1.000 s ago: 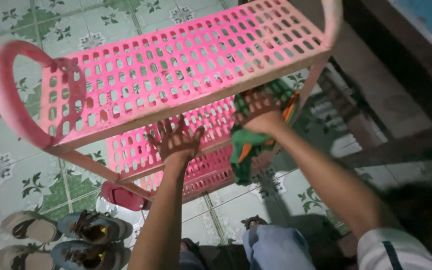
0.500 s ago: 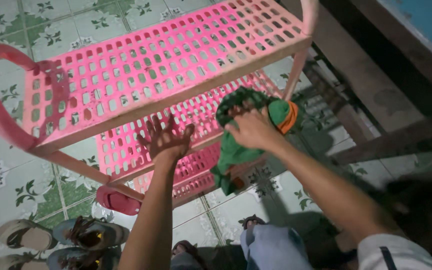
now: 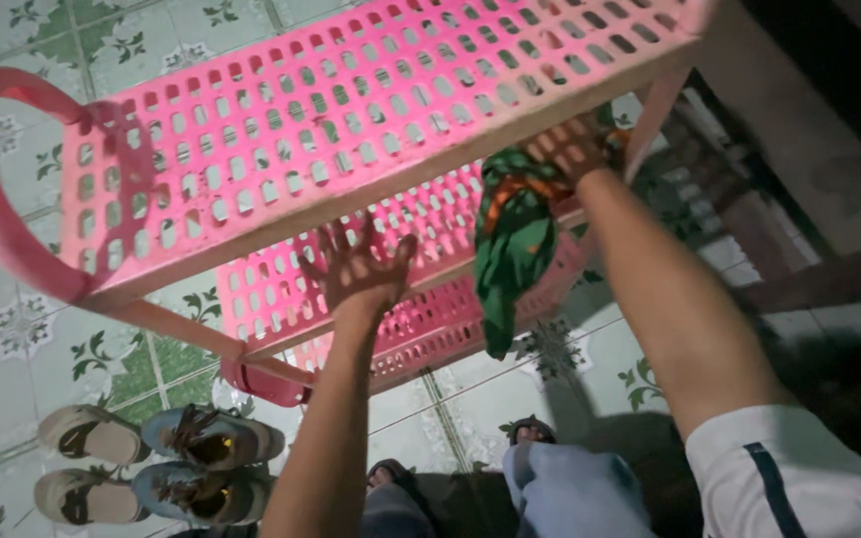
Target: The person wipes a pink plastic shoe rack with a green and orange cloth, cleaning the shelves and legs. They then pick up a black shoe and wipe it with the same cloth.
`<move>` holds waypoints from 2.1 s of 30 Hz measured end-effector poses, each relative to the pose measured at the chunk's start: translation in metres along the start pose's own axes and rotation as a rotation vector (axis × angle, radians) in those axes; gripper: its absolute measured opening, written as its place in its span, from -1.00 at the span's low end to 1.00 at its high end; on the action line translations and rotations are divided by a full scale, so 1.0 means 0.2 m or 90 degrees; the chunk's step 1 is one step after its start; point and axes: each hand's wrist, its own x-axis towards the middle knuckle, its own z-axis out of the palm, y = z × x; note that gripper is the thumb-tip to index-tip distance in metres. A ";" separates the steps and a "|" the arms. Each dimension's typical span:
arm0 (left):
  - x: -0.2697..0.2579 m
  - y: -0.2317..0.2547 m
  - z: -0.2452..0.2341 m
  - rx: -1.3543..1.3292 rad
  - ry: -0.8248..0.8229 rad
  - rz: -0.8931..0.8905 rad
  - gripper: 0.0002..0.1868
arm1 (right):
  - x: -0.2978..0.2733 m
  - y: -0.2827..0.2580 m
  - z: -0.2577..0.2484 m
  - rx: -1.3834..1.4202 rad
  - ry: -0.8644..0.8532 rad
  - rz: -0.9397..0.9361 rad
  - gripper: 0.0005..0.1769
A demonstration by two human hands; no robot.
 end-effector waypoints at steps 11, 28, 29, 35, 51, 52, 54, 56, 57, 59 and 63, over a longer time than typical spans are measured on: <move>-0.01 0.00 -0.03 -0.003 -0.006 -0.001 -0.03 | 0.20 -0.03 -0.34 0.117 -0.111 0.038 -0.46; -0.01 -0.02 -0.02 -0.003 -0.017 0.013 -0.08 | 0.36 -0.21 -1.34 0.464 -0.571 -0.183 0.20; -0.01 -0.02 -0.03 -0.007 -0.024 0.014 -0.09 | 0.36 -0.14 -1.36 0.459 -0.594 -0.189 0.18; -0.03 -0.04 -0.05 -0.017 -0.032 0.024 -0.08 | 0.35 0.10 -1.38 0.161 -0.741 -0.216 0.32; 0.00 -0.06 0.13 -0.145 0.151 0.065 -0.18 | 0.35 -0.39 -1.41 0.360 -0.423 -0.189 -0.03; 0.03 -0.06 0.17 -0.154 0.189 0.071 -0.22 | 0.41 -0.49 -1.45 0.365 -0.498 -0.181 0.00; 0.08 -0.10 0.28 -0.163 0.269 0.082 -0.30 | 0.52 -0.68 -1.52 0.368 -0.554 -0.187 0.05; 0.13 -0.11 0.38 -0.223 0.444 0.082 -0.34 | 0.59 -0.80 -1.56 0.362 -0.520 -0.214 0.08; 0.13 -0.13 0.40 -0.255 0.534 0.082 -0.36 | 0.60 -0.82 -1.57 0.389 -0.487 -0.200 0.16; 0.09 -0.18 0.41 -0.362 0.599 0.155 -0.45 | 0.59 -0.84 -1.54 0.440 -0.423 -0.170 0.32; -0.17 -0.36 0.34 -0.463 0.551 0.326 -0.63 | 0.56 -0.84 -1.46 0.347 -0.470 -0.212 0.09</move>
